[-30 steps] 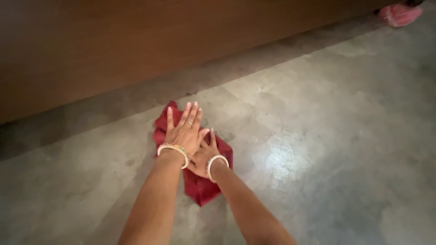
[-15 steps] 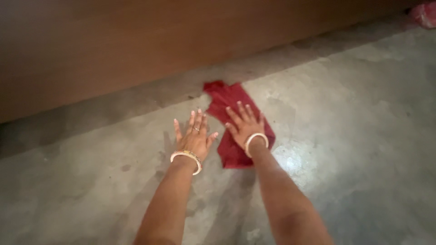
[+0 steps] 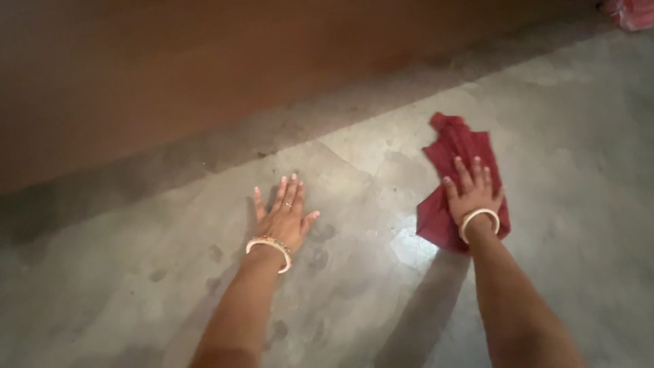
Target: The person wipes a concrete floor with a red cloth, then dips the cloth into an orange bucket of water, wrings it out, and resumes wiping the floor.
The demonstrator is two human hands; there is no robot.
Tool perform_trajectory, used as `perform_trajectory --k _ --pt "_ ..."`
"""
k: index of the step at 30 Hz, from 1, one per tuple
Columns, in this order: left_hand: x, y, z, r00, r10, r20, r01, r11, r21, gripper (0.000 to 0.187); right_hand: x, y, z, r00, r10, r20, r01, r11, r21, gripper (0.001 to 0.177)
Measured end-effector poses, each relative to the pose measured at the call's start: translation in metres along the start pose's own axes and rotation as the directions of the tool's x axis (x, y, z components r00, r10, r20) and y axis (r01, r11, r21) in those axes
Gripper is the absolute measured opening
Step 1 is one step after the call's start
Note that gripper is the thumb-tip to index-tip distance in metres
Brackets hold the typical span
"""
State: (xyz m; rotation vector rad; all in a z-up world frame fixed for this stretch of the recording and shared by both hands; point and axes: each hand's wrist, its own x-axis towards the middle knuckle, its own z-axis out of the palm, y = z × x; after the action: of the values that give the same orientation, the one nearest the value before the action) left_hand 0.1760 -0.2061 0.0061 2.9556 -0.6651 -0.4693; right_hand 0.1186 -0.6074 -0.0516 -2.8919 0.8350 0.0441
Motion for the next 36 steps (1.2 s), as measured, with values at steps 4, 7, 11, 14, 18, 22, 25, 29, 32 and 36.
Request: perform_trajectory --k 4,7,11,14,18,22,25,29,32,36 --pt "0.003 -0.012 -0.009 0.997 0.031 0.068 -0.036 0.996 0.077 0.072 0.025 -0.008 0.002 0.976 0.219 -0.001 -0.219 0.974 0.062 0.065" --pt "0.007 -0.018 -0.007 0.988 0.029 0.151 -0.051 0.988 0.144 0.073 0.057 -0.026 0.002 0.958 0.281 0.064 -0.284 0.957 0.062 0.068" --pt "0.006 -0.025 0.006 0.992 0.081 0.101 -0.093 0.988 0.123 0.074 0.087 -0.058 0.009 0.986 0.142 0.085 -0.147 0.988 0.054 0.071" --pt "0.008 -0.027 0.008 0.992 0.096 0.085 -0.108 0.982 0.156 0.073 0.102 -0.095 0.016 0.998 0.012 0.060 -0.015 0.999 0.043 0.069" --pt "0.008 -0.027 0.013 0.994 0.096 0.043 -0.102 0.980 0.169 0.070 0.108 -0.163 0.027 0.979 -0.206 0.007 0.206 0.978 -0.015 0.066" --pt "0.009 -0.031 0.023 0.995 0.098 -0.013 -0.095 0.989 0.116 0.073 0.103 -0.244 0.034 0.916 -0.394 0.078 0.401 0.909 -0.111 0.066" --pt "0.010 -0.035 0.032 0.988 0.097 -0.120 -0.089 0.993 0.075 0.082 0.077 -0.301 0.037 0.793 -0.609 0.010 0.604 0.784 -0.144 0.066" --pt "0.010 -0.040 0.043 0.956 0.102 -0.275 -0.095 0.995 0.037 0.091 0.037 -0.365 0.024 0.661 -0.703 0.263 0.733 0.680 -0.029 0.063" --pt "0.009 -0.043 0.048 0.940 0.099 -0.327 -0.104 0.995 0.002 0.093 0.022 -0.379 0.017 0.479 -0.815 0.326 0.857 0.515 0.028 0.061" --pt "0.011 -0.046 0.053 0.934 0.095 -0.344 -0.128 0.989 -0.073 0.094 0.022 -0.369 0.025 0.148 -0.951 0.271 0.983 0.171 0.061 0.059"
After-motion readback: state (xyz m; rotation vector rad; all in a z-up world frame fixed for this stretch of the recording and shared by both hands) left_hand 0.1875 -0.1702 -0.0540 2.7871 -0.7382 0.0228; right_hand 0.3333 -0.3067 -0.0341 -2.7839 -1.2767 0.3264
